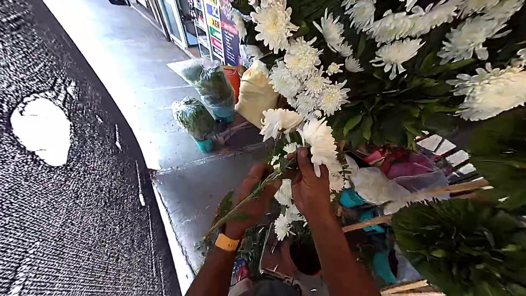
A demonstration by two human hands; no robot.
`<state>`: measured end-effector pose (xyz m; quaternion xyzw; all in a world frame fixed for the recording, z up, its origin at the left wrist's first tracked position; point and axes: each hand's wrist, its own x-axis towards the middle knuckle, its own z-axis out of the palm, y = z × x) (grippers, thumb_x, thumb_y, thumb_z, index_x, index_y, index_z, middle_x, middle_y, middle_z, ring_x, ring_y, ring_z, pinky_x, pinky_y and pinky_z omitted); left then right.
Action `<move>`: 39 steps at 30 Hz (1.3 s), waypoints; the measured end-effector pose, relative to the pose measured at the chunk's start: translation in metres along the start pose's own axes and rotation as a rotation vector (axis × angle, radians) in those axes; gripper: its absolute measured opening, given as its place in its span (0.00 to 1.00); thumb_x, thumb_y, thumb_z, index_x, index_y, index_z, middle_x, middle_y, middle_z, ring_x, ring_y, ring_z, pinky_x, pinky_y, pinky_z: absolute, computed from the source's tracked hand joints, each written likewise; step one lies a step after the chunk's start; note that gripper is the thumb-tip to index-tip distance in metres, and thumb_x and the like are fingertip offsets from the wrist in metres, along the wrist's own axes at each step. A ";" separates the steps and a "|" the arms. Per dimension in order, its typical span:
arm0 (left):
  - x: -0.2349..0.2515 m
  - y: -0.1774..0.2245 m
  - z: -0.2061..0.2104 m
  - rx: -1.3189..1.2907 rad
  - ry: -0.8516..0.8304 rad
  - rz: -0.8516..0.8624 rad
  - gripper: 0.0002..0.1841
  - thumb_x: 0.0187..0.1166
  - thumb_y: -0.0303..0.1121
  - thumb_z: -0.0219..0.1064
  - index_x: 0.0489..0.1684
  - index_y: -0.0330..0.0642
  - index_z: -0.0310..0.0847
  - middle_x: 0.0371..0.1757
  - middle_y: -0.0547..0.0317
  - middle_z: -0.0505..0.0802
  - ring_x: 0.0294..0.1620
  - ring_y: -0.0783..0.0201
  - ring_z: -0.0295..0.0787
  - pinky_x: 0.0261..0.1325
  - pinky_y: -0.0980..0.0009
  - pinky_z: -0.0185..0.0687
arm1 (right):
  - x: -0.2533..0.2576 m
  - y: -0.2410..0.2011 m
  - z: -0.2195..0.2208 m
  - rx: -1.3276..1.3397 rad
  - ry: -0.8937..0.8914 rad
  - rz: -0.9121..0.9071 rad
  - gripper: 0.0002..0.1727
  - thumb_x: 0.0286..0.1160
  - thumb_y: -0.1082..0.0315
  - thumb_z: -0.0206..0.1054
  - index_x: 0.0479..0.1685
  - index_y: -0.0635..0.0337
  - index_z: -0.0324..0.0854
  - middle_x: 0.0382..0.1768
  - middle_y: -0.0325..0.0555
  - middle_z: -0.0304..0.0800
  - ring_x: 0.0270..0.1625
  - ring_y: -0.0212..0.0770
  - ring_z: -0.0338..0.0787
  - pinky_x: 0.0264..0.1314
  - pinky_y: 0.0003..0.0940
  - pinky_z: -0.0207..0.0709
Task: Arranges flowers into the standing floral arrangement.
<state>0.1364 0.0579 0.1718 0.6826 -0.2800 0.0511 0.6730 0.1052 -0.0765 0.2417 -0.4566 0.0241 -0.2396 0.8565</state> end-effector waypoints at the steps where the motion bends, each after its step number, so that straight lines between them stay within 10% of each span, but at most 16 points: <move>1: -0.001 0.005 0.004 -0.057 -0.014 0.016 0.27 0.82 0.54 0.66 0.66 0.39 0.78 0.52 0.62 0.89 0.47 0.72 0.87 0.52 0.70 0.88 | -0.003 0.000 -0.003 -0.026 -0.014 0.002 0.09 0.87 0.73 0.59 0.57 0.66 0.78 0.41 0.52 0.92 0.38 0.44 0.95 0.44 0.40 0.93; 9: -0.020 0.016 0.050 -0.098 -0.014 0.113 0.28 0.88 0.54 0.57 0.67 0.36 0.80 0.58 0.58 0.88 0.57 0.71 0.84 0.65 0.69 0.82 | -0.022 -0.028 -0.040 -0.150 -0.085 0.081 0.15 0.83 0.75 0.63 0.64 0.71 0.75 0.43 0.56 0.91 0.40 0.46 0.95 0.48 0.43 0.93; 15: -0.053 0.020 0.062 -0.087 0.010 -0.071 0.25 0.86 0.58 0.59 0.51 0.43 0.84 0.35 0.68 0.87 0.33 0.75 0.82 0.39 0.74 0.83 | -0.035 -0.026 -0.057 -0.112 0.016 0.080 0.12 0.82 0.80 0.62 0.59 0.75 0.76 0.41 0.57 0.92 0.39 0.46 0.95 0.46 0.42 0.93; 23: -0.032 0.017 0.046 -0.129 -0.038 -0.124 0.23 0.83 0.58 0.63 0.43 0.44 0.86 0.30 0.68 0.87 0.28 0.74 0.82 0.35 0.73 0.83 | -0.020 -0.017 -0.036 0.084 0.149 0.128 0.09 0.86 0.74 0.59 0.55 0.70 0.79 0.38 0.53 0.92 0.37 0.42 0.94 0.44 0.36 0.92; 26: -0.033 0.011 0.024 -0.173 -0.016 -0.209 0.22 0.84 0.54 0.62 0.45 0.41 0.87 0.30 0.69 0.87 0.30 0.76 0.82 0.38 0.73 0.83 | 0.021 -0.023 -0.042 0.135 0.208 -0.033 0.11 0.93 0.59 0.51 0.54 0.54 0.76 0.37 0.38 0.88 0.39 0.35 0.90 0.46 0.35 0.88; 29: -0.018 -0.014 -0.010 -0.194 -0.052 -0.026 0.23 0.83 0.59 0.62 0.46 0.46 0.86 0.36 0.70 0.89 0.31 0.79 0.81 0.35 0.78 0.81 | 0.053 -0.036 -0.037 -0.017 0.174 -0.265 0.11 0.91 0.67 0.52 0.58 0.61 0.77 0.45 0.42 0.90 0.47 0.35 0.91 0.54 0.35 0.88; 33: 0.033 -0.010 -0.028 -0.025 0.100 0.163 0.26 0.79 0.59 0.66 0.58 0.45 0.88 0.47 0.64 0.87 0.41 0.79 0.81 0.44 0.77 0.82 | 0.016 0.002 0.009 -0.496 -0.013 -0.027 0.26 0.76 0.76 0.65 0.73 0.75 0.68 0.59 0.48 0.86 0.60 0.28 0.86 0.67 0.29 0.81; 34: 0.043 -0.008 -0.031 -0.020 0.121 0.200 0.21 0.80 0.51 0.66 0.55 0.43 0.88 0.52 0.63 0.90 0.49 0.79 0.86 0.54 0.75 0.86 | 0.015 0.016 0.020 -0.480 -0.065 0.014 0.22 0.73 0.78 0.67 0.68 0.72 0.74 0.54 0.43 0.89 0.57 0.26 0.88 0.65 0.27 0.83; 39: 0.079 -0.023 -0.057 0.035 -0.005 0.258 0.17 0.87 0.42 0.57 0.37 0.38 0.84 0.38 0.58 0.87 0.34 0.76 0.83 0.39 0.76 0.84 | 0.051 0.045 0.044 -0.319 0.025 -0.044 0.18 0.73 0.80 0.66 0.63 0.69 0.76 0.50 0.39 0.91 0.55 0.26 0.90 0.64 0.26 0.85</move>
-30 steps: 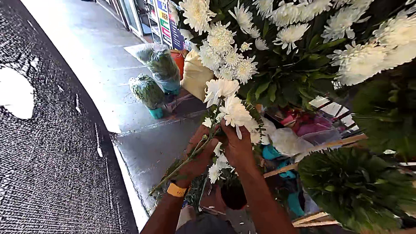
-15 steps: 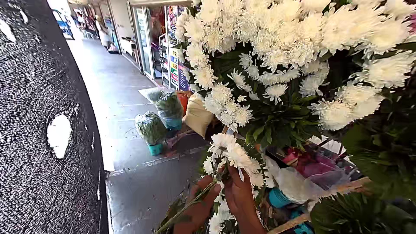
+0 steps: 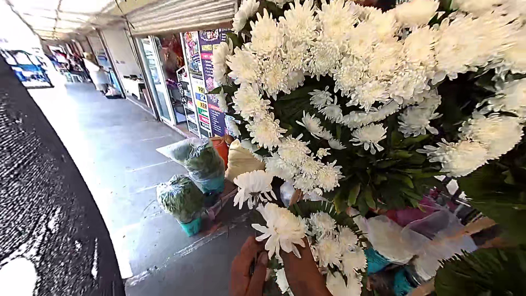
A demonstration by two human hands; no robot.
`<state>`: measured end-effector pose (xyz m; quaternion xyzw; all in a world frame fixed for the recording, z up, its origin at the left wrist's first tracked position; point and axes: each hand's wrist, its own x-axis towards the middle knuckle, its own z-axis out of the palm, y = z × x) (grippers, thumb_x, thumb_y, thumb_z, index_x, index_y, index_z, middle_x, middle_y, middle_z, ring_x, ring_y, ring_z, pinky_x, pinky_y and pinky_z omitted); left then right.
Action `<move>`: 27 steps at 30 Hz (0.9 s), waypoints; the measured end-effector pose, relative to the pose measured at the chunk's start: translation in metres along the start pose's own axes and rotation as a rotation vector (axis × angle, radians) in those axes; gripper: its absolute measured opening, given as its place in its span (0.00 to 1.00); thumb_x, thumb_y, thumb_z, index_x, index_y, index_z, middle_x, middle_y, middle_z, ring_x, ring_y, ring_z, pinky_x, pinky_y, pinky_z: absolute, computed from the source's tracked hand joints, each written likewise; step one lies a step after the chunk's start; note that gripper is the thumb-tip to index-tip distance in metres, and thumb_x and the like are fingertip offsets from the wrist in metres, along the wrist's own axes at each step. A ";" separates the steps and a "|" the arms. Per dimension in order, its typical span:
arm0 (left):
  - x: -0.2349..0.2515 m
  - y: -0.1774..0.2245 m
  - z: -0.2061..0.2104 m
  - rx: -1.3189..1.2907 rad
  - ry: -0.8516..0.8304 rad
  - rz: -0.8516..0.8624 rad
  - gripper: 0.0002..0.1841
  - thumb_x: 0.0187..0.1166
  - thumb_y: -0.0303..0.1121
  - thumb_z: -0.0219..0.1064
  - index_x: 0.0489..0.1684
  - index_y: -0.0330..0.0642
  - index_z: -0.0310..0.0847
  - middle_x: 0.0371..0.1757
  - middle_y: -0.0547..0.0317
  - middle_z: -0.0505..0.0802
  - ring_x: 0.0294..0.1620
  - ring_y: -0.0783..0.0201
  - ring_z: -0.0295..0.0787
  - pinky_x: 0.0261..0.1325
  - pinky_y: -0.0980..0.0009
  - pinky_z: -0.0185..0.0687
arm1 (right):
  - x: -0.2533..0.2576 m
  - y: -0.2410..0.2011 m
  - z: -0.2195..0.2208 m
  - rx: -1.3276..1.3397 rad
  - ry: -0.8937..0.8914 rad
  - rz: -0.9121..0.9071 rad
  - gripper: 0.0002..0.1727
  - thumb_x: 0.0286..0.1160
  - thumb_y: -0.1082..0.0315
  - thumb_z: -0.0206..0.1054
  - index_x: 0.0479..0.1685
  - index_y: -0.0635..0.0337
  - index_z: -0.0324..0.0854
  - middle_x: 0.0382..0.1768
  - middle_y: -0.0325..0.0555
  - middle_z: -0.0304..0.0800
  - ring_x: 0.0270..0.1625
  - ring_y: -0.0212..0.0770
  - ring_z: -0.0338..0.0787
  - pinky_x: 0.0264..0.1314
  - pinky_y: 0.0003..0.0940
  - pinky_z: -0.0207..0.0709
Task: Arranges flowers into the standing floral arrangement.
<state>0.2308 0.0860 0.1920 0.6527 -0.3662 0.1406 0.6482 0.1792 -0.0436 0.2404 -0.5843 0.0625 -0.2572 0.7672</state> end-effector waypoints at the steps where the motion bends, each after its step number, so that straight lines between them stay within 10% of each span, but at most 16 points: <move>1: 0.001 -0.006 -0.007 0.004 -0.037 -0.005 0.19 0.89 0.47 0.55 0.34 0.43 0.82 0.36 0.61 0.85 0.31 0.78 0.81 0.35 0.78 0.83 | 0.020 0.000 -0.002 0.066 0.071 -0.108 0.13 0.78 0.75 0.63 0.59 0.67 0.78 0.46 0.39 0.90 0.49 0.28 0.90 0.58 0.28 0.86; 4: 0.006 -0.034 -0.031 -0.060 -0.043 -0.084 0.16 0.89 0.47 0.57 0.38 0.47 0.83 0.34 0.67 0.86 0.28 0.79 0.81 0.31 0.78 0.82 | 0.100 -0.058 -0.030 0.328 0.220 -0.481 0.06 0.88 0.65 0.58 0.49 0.51 0.81 0.36 0.31 0.89 0.37 0.27 0.88 0.49 0.27 0.86; 8: 0.095 -0.089 -0.061 -0.212 0.257 -0.218 0.10 0.83 0.34 0.59 0.50 0.42 0.84 0.36 0.67 0.92 0.23 0.73 0.84 0.25 0.76 0.84 | 0.174 -0.113 -0.030 0.200 0.098 -0.704 0.18 0.75 0.78 0.62 0.63 0.57 0.75 0.51 0.43 0.91 0.54 0.41 0.92 0.64 0.44 0.88; 14: 0.274 -0.135 -0.077 -0.535 0.381 -0.173 0.18 0.83 0.24 0.51 0.68 0.37 0.77 0.51 0.55 0.92 0.47 0.62 0.91 0.49 0.61 0.89 | 0.263 -0.131 0.031 0.001 0.013 -0.845 0.17 0.66 0.82 0.72 0.54 0.67 0.80 0.45 0.47 0.93 0.51 0.37 0.93 0.59 0.38 0.89; 18: 0.323 -0.122 -0.069 -0.642 0.345 -0.322 0.11 0.91 0.32 0.46 0.51 0.49 0.76 0.30 0.69 0.86 0.27 0.74 0.84 0.32 0.74 0.85 | 0.281 -0.132 0.053 -0.162 -0.057 -0.851 0.13 0.65 0.80 0.74 0.50 0.67 0.85 0.41 0.45 0.94 0.46 0.32 0.93 0.56 0.32 0.89; 27: 0.322 -0.112 -0.056 -0.613 0.189 -0.235 0.19 0.92 0.31 0.37 0.45 0.53 0.79 0.35 0.73 0.91 0.38 0.79 0.88 0.44 0.77 0.87 | 0.285 -0.129 0.054 -0.301 -0.089 -0.901 0.16 0.65 0.78 0.75 0.53 0.70 0.83 0.44 0.46 0.93 0.49 0.29 0.92 0.59 0.28 0.86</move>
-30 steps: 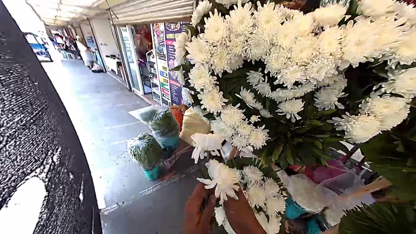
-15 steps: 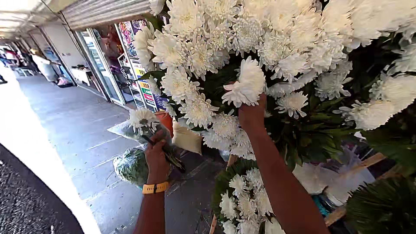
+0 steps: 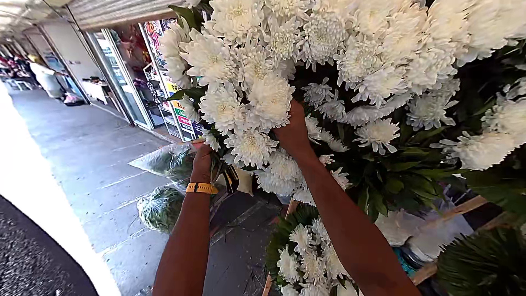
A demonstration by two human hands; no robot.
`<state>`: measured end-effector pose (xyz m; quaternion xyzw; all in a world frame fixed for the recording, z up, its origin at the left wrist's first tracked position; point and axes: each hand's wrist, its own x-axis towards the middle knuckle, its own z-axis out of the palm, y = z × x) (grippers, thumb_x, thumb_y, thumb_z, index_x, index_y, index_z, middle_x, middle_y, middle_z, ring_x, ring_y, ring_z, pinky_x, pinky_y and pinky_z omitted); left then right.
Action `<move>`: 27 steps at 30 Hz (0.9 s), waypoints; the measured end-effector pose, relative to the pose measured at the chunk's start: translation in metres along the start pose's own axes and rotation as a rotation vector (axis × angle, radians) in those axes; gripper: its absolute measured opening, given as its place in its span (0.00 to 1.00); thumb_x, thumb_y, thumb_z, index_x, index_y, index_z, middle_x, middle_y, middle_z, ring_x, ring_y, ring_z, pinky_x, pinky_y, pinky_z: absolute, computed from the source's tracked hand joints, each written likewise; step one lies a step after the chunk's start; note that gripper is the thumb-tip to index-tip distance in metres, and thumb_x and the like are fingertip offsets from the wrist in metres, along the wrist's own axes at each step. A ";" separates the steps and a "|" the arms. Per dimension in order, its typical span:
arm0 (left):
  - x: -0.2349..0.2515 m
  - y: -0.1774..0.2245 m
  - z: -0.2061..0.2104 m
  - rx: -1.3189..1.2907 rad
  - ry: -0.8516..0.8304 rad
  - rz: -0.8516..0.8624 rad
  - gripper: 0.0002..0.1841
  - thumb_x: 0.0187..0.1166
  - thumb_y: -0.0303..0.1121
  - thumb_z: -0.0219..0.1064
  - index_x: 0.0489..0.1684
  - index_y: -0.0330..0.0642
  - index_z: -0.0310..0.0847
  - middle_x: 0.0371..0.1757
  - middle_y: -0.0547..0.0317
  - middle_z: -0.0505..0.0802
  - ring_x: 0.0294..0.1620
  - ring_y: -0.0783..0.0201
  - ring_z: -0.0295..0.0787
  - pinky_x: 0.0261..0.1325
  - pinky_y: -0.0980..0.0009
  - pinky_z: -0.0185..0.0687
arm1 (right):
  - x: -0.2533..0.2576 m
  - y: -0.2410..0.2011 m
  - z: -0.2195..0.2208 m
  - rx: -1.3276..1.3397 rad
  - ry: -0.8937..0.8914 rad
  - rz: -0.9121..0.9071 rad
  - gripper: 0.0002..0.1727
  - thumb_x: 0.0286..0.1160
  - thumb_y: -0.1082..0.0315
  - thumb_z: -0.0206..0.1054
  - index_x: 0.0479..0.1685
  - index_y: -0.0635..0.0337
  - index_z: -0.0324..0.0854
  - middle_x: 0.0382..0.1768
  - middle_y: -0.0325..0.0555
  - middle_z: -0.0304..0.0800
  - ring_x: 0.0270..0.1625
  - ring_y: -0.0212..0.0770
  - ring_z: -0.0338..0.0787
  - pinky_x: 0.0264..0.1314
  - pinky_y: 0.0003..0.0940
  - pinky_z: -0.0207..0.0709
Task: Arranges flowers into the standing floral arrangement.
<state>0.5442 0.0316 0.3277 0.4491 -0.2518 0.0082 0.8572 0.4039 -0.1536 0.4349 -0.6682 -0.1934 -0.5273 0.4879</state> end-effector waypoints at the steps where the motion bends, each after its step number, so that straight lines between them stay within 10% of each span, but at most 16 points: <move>1: 0.000 0.000 0.000 -0.014 -0.015 -0.004 0.20 0.92 0.32 0.37 0.44 0.53 0.80 0.35 0.73 0.91 0.38 0.79 0.88 0.43 0.77 0.87 | 0.001 0.002 0.001 -0.014 -0.016 0.019 0.16 0.66 0.77 0.75 0.54 0.70 0.83 0.45 0.47 0.93 0.50 0.29 0.92 0.60 0.29 0.86; 14: 0.000 -0.006 0.000 -0.015 -0.013 -0.054 0.17 0.94 0.37 0.41 0.50 0.51 0.80 0.38 0.71 0.90 0.42 0.76 0.87 0.46 0.74 0.86 | 0.010 0.010 0.018 -0.259 -0.066 0.136 0.12 0.67 0.70 0.76 0.48 0.65 0.87 0.42 0.49 0.94 0.48 0.38 0.93 0.57 0.43 0.86; 19: -0.012 0.006 -0.015 0.339 0.031 0.007 0.19 0.86 0.29 0.55 0.74 0.50 0.70 0.49 0.63 0.88 0.42 0.72 0.86 0.46 0.69 0.86 | 0.010 -0.009 -0.017 -0.288 -0.283 0.248 0.28 0.67 0.74 0.76 0.69 0.64 0.77 0.58 0.53 0.90 0.60 0.41 0.91 0.67 0.44 0.85; 22: -0.072 0.006 -0.055 0.484 0.193 0.101 0.33 0.78 0.27 0.63 0.86 0.38 0.59 0.47 0.51 0.88 0.33 0.63 0.87 0.38 0.64 0.88 | -0.036 -0.056 -0.057 -0.300 -0.143 0.261 0.26 0.81 0.68 0.70 0.79 0.52 0.74 0.73 0.44 0.84 0.66 0.39 0.89 0.64 0.40 0.88; 25: -0.182 0.013 -0.059 0.340 0.200 0.228 0.26 0.81 0.30 0.61 0.79 0.37 0.67 0.32 0.63 0.91 0.23 0.69 0.86 0.25 0.72 0.87 | -0.108 -0.078 -0.067 -0.080 -0.070 0.212 0.14 0.82 0.66 0.67 0.61 0.62 0.83 0.53 0.47 0.92 0.52 0.41 0.93 0.54 0.40 0.91; 27: -0.254 0.023 -0.037 0.178 0.037 0.194 0.22 0.83 0.34 0.64 0.77 0.51 0.73 0.32 0.65 0.93 0.22 0.69 0.88 0.24 0.73 0.87 | -0.153 -0.086 -0.062 0.055 -0.325 0.332 0.13 0.86 0.65 0.63 0.52 0.65 0.87 0.47 0.47 0.95 0.48 0.40 0.94 0.53 0.39 0.91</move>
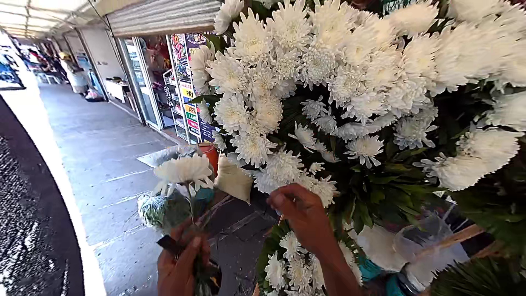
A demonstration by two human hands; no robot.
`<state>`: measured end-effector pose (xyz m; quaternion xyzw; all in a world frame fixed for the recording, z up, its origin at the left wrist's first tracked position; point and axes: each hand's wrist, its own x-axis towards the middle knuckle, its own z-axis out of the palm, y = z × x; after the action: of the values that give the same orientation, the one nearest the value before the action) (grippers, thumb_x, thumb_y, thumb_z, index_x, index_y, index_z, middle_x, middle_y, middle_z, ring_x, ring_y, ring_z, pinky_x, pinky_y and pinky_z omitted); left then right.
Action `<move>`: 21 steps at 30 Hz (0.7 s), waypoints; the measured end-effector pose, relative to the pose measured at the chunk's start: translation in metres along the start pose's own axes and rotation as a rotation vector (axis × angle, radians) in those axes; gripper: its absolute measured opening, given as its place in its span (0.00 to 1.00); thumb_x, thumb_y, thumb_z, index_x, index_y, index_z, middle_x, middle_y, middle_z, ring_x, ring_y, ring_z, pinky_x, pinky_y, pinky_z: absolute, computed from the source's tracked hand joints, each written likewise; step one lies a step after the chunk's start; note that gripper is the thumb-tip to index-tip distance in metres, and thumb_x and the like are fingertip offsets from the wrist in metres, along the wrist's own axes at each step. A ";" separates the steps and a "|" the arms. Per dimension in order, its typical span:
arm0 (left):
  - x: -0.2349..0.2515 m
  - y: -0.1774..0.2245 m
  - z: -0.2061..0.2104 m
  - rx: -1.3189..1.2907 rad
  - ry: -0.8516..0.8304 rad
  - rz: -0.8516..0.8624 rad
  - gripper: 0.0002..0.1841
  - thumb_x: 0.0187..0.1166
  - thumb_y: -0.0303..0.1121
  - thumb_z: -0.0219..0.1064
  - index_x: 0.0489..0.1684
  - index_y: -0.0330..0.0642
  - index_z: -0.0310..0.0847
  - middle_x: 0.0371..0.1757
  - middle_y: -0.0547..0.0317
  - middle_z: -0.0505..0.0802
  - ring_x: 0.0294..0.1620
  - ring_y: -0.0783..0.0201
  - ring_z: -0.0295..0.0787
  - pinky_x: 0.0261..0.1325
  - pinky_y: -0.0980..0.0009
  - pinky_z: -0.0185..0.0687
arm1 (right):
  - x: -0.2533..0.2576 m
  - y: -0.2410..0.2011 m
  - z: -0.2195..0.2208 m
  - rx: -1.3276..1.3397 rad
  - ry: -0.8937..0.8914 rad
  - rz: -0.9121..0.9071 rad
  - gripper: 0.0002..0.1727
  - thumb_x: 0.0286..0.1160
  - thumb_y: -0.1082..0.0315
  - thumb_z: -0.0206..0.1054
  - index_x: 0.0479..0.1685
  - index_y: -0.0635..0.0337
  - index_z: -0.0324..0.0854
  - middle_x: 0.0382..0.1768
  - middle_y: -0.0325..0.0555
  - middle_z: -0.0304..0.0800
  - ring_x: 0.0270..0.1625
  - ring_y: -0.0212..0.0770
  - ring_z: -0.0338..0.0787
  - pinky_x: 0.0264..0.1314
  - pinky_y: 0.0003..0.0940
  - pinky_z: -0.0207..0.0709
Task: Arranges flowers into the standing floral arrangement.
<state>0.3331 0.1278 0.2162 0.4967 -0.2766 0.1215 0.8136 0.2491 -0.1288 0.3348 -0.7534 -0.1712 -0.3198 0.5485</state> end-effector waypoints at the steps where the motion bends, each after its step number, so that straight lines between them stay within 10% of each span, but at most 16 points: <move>1: -0.027 0.010 0.011 -0.064 -0.095 -0.048 0.21 0.83 0.36 0.67 0.75 0.58 0.78 0.34 0.64 0.94 0.24 0.70 0.88 0.26 0.73 0.88 | -0.014 0.004 0.009 0.046 -0.150 0.077 0.16 0.88 0.62 0.60 0.56 0.65 0.88 0.50 0.46 0.95 0.51 0.38 0.94 0.56 0.39 0.90; 11: -0.123 0.039 0.110 0.026 -0.203 -0.203 0.21 0.80 0.27 0.66 0.73 0.41 0.80 0.31 0.63 0.92 0.23 0.71 0.85 0.26 0.74 0.85 | -0.090 -0.006 -0.017 0.635 -0.284 0.494 0.15 0.86 0.68 0.62 0.63 0.68 0.79 0.56 0.50 0.90 0.53 0.43 0.92 0.59 0.43 0.88; 18: -0.133 0.033 0.142 0.135 -0.243 -0.110 0.26 0.89 0.54 0.55 0.74 0.45 0.78 0.43 0.60 0.93 0.33 0.68 0.90 0.34 0.72 0.90 | -0.115 -0.025 -0.053 0.706 0.187 0.426 0.07 0.85 0.73 0.61 0.49 0.66 0.84 0.45 0.50 0.92 0.40 0.36 0.92 0.44 0.29 0.89; 21: -0.120 0.014 0.129 0.069 -0.215 -0.235 0.20 0.88 0.47 0.60 0.64 0.42 0.81 0.36 0.65 0.91 0.29 0.73 0.85 0.31 0.77 0.83 | -0.125 -0.027 -0.067 0.758 0.293 0.391 0.06 0.87 0.72 0.59 0.49 0.61 0.82 0.45 0.50 0.92 0.39 0.37 0.93 0.45 0.31 0.91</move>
<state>0.1861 0.0309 0.2035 0.5635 -0.2977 -0.0189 0.7704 0.1205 -0.1706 0.2834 -0.4642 -0.0512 -0.2280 0.8543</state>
